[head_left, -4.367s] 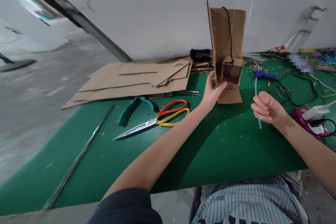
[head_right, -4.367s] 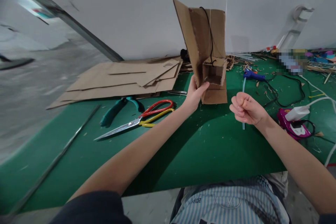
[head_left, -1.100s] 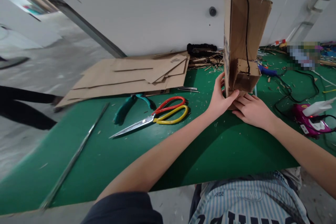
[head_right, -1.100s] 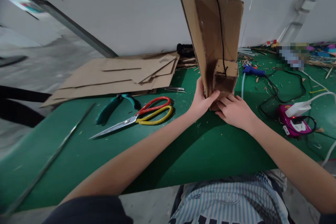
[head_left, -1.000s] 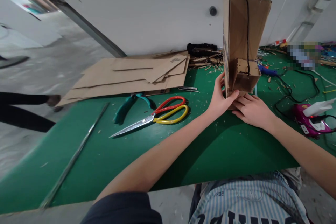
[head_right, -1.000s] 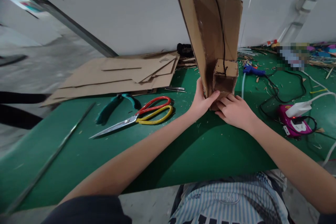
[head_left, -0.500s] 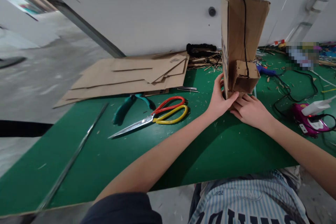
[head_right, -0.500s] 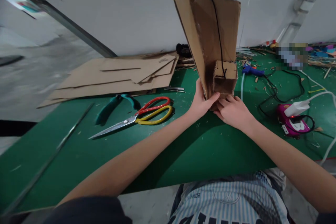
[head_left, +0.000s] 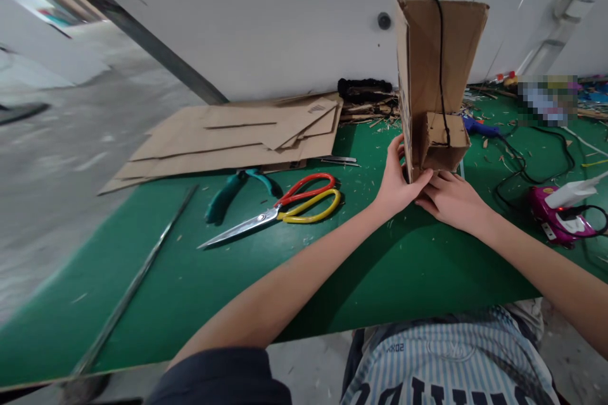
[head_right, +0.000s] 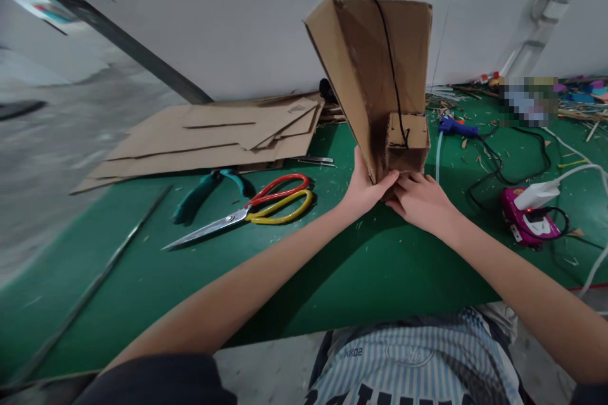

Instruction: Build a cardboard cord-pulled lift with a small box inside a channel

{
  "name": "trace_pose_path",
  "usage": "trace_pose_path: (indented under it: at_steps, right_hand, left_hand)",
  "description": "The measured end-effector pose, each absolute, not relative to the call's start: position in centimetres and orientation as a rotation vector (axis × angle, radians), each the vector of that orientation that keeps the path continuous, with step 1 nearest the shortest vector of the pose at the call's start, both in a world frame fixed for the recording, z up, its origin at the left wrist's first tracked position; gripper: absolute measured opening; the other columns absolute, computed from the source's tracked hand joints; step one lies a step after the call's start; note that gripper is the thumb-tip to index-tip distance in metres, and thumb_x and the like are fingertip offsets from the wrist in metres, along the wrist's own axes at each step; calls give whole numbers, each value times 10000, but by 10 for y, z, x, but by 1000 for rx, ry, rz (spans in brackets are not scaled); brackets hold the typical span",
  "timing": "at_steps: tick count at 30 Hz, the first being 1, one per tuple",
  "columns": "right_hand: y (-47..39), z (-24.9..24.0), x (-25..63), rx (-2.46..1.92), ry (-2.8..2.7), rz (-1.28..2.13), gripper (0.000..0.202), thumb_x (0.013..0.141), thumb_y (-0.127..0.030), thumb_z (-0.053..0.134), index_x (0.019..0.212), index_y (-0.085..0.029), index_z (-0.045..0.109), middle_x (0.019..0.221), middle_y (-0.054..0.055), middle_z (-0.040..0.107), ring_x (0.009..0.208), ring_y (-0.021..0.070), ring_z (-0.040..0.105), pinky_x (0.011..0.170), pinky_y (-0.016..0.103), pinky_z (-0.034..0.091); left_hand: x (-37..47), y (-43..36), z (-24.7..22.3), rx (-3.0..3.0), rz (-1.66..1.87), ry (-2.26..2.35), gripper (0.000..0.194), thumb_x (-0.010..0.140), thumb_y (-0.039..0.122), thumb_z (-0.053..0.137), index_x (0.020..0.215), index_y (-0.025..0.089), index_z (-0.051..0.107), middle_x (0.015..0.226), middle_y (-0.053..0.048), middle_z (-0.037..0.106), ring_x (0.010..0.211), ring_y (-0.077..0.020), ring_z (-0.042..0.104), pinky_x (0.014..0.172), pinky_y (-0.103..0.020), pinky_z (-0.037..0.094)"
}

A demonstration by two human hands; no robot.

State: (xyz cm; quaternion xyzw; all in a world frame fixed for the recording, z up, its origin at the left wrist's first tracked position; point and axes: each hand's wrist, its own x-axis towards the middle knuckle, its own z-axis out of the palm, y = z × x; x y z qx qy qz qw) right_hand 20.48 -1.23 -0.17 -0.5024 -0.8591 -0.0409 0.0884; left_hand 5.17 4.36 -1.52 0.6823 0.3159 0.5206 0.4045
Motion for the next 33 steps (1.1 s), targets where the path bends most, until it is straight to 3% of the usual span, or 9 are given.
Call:
trace_pose_path:
  at_steps: [9,18,33]
  right_hand:
    - [-7,-11,210,-1459,-2507,23,431,994,-399,489,1305,-136,629,1323,142,636,1213,323,562,1000,501,489]
    - [-10,-14,209,-1429,-2470,-8,375,988,-329,479,1252,-123,649,1286,147,650,1212,320,564,1012,491,485]
    - [-12,2,203,-1590,-2546,14,498,973,-426,527,1358,-116,585,1367,156,610,1246,354,546,979,497,500]
  left_hand:
    - [51,47,-21,1716,1288,748,795,819,471,717,1428,263,249,1447,-153,455,1417,-301,421,1128,-511,434]
    - [48,53,-27,1788,1296,750,798,824,479,714,1431,259,244,1453,-158,438,1417,-305,414,1158,-531,398]
    - [49,52,-27,1753,1295,755,789,814,428,724,1432,263,261,1468,-155,441,1423,-292,413,1163,-511,384]
